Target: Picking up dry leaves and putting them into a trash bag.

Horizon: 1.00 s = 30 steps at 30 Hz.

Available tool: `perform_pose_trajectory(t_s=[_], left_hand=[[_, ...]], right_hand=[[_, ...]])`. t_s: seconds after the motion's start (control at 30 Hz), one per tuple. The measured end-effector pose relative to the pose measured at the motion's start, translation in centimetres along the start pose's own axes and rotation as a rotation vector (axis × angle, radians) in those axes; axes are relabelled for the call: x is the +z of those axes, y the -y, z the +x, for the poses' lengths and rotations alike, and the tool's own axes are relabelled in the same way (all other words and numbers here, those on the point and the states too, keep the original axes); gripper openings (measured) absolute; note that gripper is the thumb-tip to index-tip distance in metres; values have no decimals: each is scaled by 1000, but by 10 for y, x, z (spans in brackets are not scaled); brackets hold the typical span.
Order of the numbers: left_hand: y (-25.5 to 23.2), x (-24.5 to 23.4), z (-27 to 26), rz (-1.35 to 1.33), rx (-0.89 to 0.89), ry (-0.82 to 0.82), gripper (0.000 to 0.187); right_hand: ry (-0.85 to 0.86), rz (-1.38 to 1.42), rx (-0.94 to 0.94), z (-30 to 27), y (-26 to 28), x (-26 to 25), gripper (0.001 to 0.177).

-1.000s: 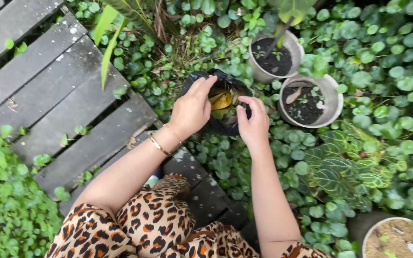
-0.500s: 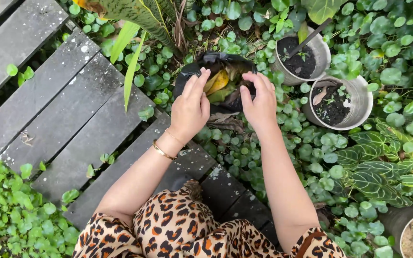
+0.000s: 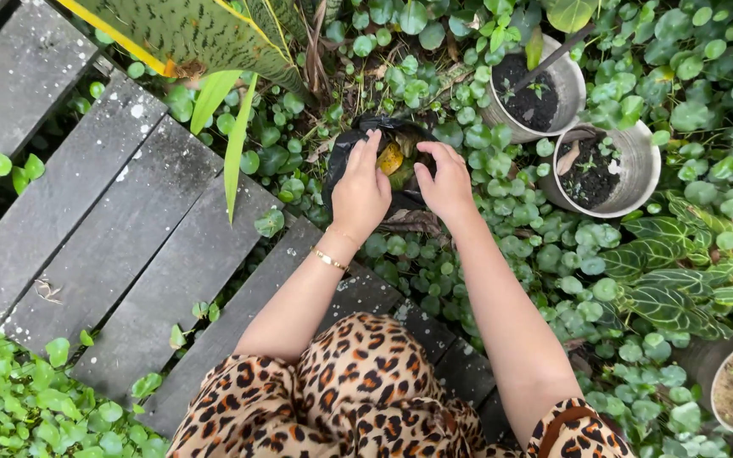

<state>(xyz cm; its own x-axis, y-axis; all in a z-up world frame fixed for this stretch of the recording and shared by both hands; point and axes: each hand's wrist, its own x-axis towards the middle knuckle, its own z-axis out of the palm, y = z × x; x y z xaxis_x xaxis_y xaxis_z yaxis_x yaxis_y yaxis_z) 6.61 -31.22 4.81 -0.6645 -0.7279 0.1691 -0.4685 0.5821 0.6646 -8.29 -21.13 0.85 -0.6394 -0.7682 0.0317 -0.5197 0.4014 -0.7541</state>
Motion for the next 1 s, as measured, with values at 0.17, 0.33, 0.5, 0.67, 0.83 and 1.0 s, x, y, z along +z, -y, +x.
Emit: perform_pose_trajectory(t_s=[0.17, 0.33, 0.5, 0.67, 0.83, 1.0], left_hand=[[-17, 7, 14, -3, -1, 41, 63], [-22, -3, 7, 3, -13, 70, 64], [-8, -19, -11, 43, 60, 0, 65], [10, -22, -25, 60, 52, -67, 65], [17, -19, -37, 57, -81, 34, 65], [20, -18, -45, 106, -35, 49, 66]], right_hand=[[32, -46, -18, -5, -7, -15, 33], [24, -23, -16, -7, -17, -15, 34], [-66, 49, -99, 3, -10, -5, 35], [-89, 89, -144, 8, -4, 5, 35], [-5, 27, -167, 5, -27, 29, 35], [30, 47, -153, 2, -15, 26, 35]])
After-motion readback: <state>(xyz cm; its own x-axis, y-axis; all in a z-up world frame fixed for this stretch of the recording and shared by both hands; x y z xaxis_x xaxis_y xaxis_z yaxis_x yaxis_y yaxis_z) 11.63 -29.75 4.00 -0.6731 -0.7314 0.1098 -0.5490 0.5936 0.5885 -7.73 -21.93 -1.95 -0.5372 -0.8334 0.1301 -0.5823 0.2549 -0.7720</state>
